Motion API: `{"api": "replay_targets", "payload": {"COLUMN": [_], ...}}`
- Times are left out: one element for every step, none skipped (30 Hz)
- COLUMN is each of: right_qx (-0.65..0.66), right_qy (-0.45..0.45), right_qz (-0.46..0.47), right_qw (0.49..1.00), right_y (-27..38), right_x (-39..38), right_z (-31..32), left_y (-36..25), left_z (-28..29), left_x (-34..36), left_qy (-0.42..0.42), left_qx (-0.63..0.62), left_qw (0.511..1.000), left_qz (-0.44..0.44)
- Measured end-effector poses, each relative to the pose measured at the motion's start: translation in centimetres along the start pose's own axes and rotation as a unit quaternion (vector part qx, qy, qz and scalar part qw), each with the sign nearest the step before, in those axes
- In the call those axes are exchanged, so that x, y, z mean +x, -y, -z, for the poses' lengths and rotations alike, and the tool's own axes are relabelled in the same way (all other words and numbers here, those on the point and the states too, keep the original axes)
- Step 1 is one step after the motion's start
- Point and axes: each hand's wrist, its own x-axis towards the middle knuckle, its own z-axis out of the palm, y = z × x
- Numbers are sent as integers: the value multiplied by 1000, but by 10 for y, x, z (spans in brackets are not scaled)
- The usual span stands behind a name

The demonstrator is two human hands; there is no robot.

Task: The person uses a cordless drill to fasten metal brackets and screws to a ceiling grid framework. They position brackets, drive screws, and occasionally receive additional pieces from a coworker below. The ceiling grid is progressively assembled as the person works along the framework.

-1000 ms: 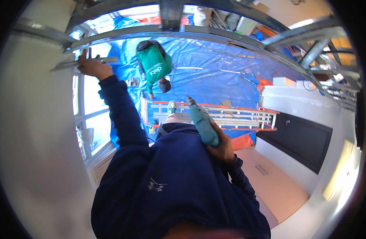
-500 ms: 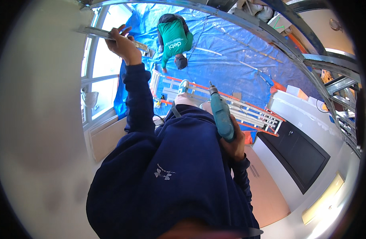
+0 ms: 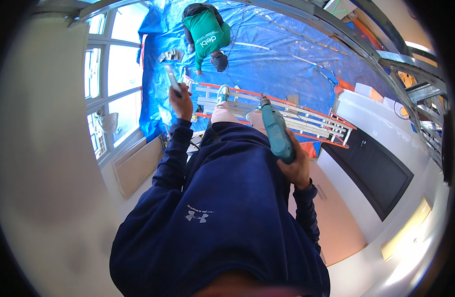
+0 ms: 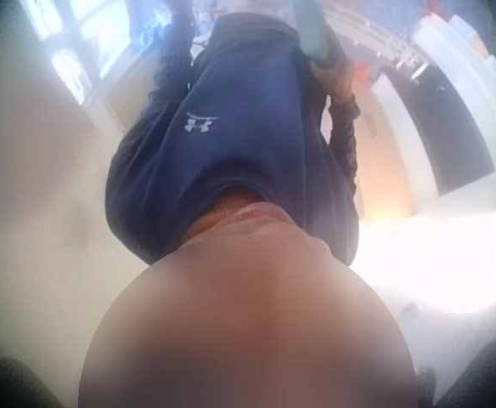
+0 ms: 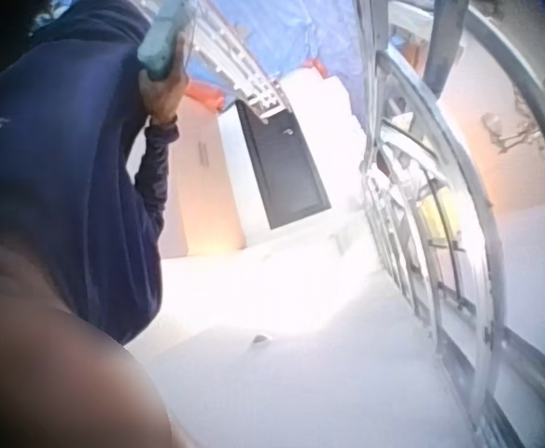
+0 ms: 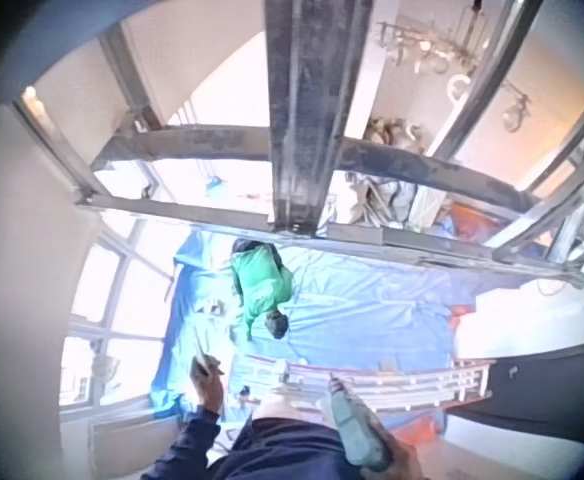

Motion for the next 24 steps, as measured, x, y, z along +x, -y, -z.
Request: {"api": "replay_targets", "payload": {"right_qx": [6, 21, 6, 2, -1, 10, 20, 32, 35, 39, 42, 51, 60, 68, 75, 82, 92, 87, 85, 85, 95, 108, 123, 121], "right_qy": [-4, -10, -13, -18, -23, -23, -25, -29, -33, -38, -47, -56, -69, -82, -89, -95, -102, -111, -121, -128, -124, -116, -105, -103], "right_qz": [-4, -4, -22, -36, -51, -70, -89, -108, -118, -127, -122, -138, -144, -148, -159, -172, -179, -181, -176, -184, -191, -210, -237, -237], "right_qw": [1000, 1000, 1000, 999, 998, 997, 996, 993, 992, 990, 991, 987, 985, 983, 980, 977, 974, 973, 973, 971, 969, 965, 958, 958], "right_y": [-2, -4, -5, -6, -7, -8, -9, -11, -12, -14, -17, -19, -22, -24, -27, -30, -32, -35, -37, -39, -40, -41, -40, -40], "right_x": [0, -1, -3, -4, -6, -7, -8, -10, -11, -12, -13, -13, -15, -15, -16, -18, -19, -20, -19, -19, -20, -21, -22, -23], "right_z": [-1, -2, -4, -6, -8, -10, -11, -12, -13, -14, -15, -17, -19, -24, -27, -29, -32, -34, -37, -39, -40, -41, -43, -43], "left_y": [10, 21, 30, 39, 48, 56, 64, 70, 75, 79, 83, 85, 87, 90, 91, 93, 95, 97, 99, 102, 105, 108, 110, 112], "left_z": [-6, -15, -22, -31, -42, -55, -69, -82, -94, -107, -119, -129, -139, -147, -154, -158, -161, -165, -167, -167, -167, -165, -164, -163], "left_x": [-4, -8, -8, -6, -7, -8, -9, -8, -8, -8, -7, -6, -5, -3, -1, 2, 6, 11, 17, 23, 29, 36, 42, 49], "left_qy": [33, 59, 104, 148, 170, 194, 230, 261, 279, 300, 307, 316, 321, 312, 291, 269, 245, 213, 182, 153, 119, 94, 82, 76], "left_qx": [31, 26, 76, 120, 155, 192, 149, 165, 163, 166, 177, 194, 198, 205, 237, 264, 229, 189, 145, 89, 68, 45, 34, 23], "left_qw": [999, 998, 991, 982, 973, 962, 961, 951, 946, 938, 934, 927, 924, 926, 927, 926, 942, 957, 968, 973, 977, 979, 980, 980], "left_qz": [1, 18, 25, 12, 7, 6, 44, 25, 35, 53, 51, 55, 60, 59, 19, -23, 19, 51, 89, 151, 160, 176, 177, 182]}}
